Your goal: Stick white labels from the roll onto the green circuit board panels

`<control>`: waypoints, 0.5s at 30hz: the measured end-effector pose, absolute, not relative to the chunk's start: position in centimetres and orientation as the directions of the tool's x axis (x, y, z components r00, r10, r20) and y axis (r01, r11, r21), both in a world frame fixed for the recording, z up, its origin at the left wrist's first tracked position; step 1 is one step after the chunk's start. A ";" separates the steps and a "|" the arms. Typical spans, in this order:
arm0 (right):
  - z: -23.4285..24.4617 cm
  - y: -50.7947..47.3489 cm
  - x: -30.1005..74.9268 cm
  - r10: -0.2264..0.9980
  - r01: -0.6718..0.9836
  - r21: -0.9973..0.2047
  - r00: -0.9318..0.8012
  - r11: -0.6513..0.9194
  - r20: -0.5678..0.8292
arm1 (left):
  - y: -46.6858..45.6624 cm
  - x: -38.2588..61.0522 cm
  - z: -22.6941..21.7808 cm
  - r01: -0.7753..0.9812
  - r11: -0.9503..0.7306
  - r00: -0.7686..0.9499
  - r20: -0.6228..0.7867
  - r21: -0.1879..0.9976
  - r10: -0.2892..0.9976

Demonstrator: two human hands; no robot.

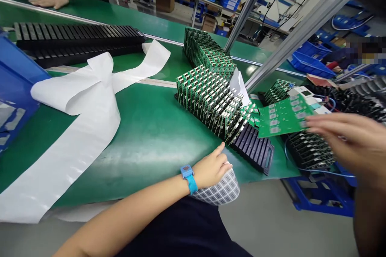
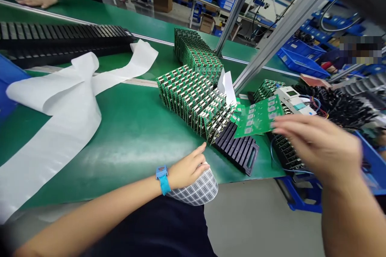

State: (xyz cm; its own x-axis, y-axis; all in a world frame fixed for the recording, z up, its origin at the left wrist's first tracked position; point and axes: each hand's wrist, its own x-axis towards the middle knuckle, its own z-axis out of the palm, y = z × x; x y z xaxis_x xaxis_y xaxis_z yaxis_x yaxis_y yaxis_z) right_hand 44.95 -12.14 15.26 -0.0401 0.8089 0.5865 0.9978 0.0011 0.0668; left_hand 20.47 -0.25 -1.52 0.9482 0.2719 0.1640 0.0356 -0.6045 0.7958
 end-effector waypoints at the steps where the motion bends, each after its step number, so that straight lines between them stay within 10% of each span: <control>1: 14.0 -12.5 44.2 0.826 0.995 0.086 -0.090 0.050 0.556 | -0.3 20.7 -1.5 0.032 -0.604 0.956 0.153 0.796 0.252; 15: 7.6 -8.3 41.3 0.895 0.959 0.031 -0.273 0.281 0.352 | -0.1 20.9 -2.2 0.028 -0.537 0.944 0.154 0.843 0.292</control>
